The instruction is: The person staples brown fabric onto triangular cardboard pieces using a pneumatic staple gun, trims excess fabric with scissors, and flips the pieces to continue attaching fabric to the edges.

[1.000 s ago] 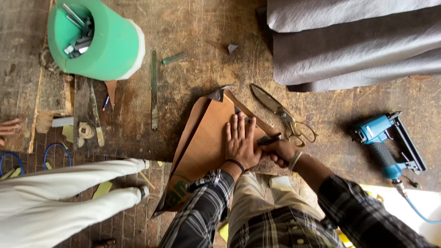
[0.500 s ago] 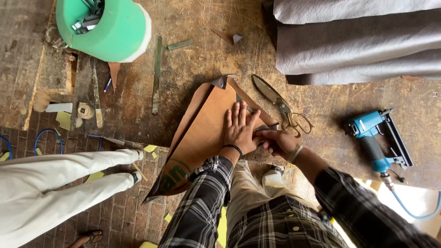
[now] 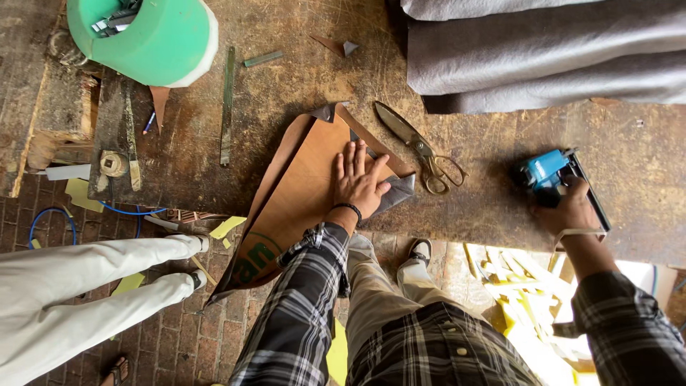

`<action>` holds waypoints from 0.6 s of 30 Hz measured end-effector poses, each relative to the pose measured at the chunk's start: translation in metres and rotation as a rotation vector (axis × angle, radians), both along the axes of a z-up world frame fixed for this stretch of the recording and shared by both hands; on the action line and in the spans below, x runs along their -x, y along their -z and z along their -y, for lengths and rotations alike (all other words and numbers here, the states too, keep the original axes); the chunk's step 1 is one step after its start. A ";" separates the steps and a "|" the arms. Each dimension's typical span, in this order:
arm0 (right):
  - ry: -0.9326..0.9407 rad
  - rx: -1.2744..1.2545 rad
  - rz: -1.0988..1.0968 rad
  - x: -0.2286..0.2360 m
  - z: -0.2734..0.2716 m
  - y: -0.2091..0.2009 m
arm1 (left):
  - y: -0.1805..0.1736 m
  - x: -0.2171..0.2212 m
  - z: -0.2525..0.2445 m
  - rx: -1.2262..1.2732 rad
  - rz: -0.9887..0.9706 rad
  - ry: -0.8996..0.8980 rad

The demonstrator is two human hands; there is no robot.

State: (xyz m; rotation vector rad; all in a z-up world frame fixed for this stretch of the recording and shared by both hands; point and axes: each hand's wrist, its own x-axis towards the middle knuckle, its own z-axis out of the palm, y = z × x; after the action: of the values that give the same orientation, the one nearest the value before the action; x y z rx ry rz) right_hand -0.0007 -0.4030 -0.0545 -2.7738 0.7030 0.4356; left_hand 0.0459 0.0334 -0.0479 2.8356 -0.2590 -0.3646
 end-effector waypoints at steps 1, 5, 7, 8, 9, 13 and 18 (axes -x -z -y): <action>0.018 0.005 -0.012 0.004 -0.008 -0.009 | 0.000 0.001 -0.001 -0.010 0.004 0.004; 0.305 -0.574 -0.042 0.044 -0.055 -0.056 | 0.002 0.000 -0.002 -0.004 -0.025 -0.003; 0.156 -0.755 -0.010 0.064 -0.095 -0.065 | 0.001 0.001 0.002 -0.002 0.001 0.003; 0.179 -0.918 -0.037 0.066 -0.119 -0.062 | 0.000 0.000 0.002 -0.003 0.014 0.007; 0.201 -1.081 -0.065 0.067 -0.140 -0.059 | -0.001 -0.001 0.002 0.004 0.004 0.009; -0.059 -0.589 -0.329 0.054 -0.191 -0.046 | -0.008 0.004 0.000 0.040 -0.036 -0.002; -0.119 -0.523 -0.250 0.047 -0.207 -0.042 | -0.014 0.002 0.001 0.018 -0.034 0.002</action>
State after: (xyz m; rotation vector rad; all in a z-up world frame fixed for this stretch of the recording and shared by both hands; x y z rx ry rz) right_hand -0.0477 -0.1963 -0.0120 -2.2916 0.3968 0.8631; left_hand 0.0435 0.0320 -0.0339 2.8085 -0.2575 -0.4088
